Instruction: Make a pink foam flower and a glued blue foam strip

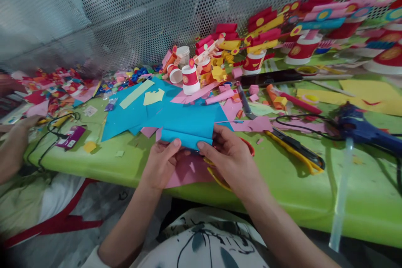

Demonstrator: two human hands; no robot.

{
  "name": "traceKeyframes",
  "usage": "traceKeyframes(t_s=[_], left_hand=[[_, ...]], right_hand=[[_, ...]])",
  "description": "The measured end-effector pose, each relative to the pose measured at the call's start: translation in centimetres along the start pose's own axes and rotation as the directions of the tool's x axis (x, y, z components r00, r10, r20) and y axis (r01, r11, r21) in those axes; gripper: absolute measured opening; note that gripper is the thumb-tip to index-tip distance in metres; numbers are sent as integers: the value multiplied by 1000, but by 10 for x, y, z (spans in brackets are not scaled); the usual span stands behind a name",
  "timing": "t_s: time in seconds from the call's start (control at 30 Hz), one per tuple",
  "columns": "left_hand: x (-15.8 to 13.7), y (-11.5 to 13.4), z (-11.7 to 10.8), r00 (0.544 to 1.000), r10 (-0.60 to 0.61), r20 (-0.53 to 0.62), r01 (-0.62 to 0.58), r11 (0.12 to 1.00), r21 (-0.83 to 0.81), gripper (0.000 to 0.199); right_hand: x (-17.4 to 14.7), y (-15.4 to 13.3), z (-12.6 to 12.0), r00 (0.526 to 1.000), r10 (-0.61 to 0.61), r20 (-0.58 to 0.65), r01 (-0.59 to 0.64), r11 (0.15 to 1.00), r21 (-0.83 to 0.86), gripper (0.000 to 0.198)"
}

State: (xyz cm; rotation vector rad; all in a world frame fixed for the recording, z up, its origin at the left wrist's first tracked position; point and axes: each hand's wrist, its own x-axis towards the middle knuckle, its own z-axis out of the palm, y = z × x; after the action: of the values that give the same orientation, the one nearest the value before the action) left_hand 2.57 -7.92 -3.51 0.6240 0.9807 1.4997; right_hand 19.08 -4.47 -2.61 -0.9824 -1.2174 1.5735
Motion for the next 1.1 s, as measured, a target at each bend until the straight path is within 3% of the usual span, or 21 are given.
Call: traceKeyframes(t_s=[0.3,0.4,0.47,0.53,0.63,0.7,0.8,0.87,1.0,1.1], left_hand=[[5,-1,2,999,13,-44,-11,999,48,26],[4,0,3,998,13,-62,-9,998,62,26],[4,1,2,997,8,-83,-3,998,63,27],[5,2,1,996,-1,-91,3,1000,28,31],[5,1,-1,997,-22,-74,21,1000,-15,34],[6,-1,-3,998,-21,-65,20,1000,-24,32],[7,-2,-6,998,-11,-68,9,999,-41,28],[8,-2,-7,997,-14,-78,9,998,-58,27],[9,-1,-7,994,-36,-99,27,996,-90,24],[8,-1,-7,993,-33,-111,24,996,-86,24]], right_hand=[[6,6,4,998,-56,10,56,997,-52,43],[4,2,2,997,-73,-21,69,986,-155,57],[-2,-5,-8,990,-142,-19,128,936,-327,61],[-11,-14,-25,967,-257,-3,206,781,-590,47],[-27,-28,-66,885,-465,-9,171,344,-923,30],[-36,-34,-95,895,-446,-22,22,93,-995,32],[-46,-40,-126,908,-417,-31,-81,-103,-991,38],[-48,-41,-131,914,-405,3,-38,-91,-995,37],[-41,-34,-109,920,-336,201,236,65,-970,28],[-29,-28,-83,903,-255,347,363,20,-931,28]])
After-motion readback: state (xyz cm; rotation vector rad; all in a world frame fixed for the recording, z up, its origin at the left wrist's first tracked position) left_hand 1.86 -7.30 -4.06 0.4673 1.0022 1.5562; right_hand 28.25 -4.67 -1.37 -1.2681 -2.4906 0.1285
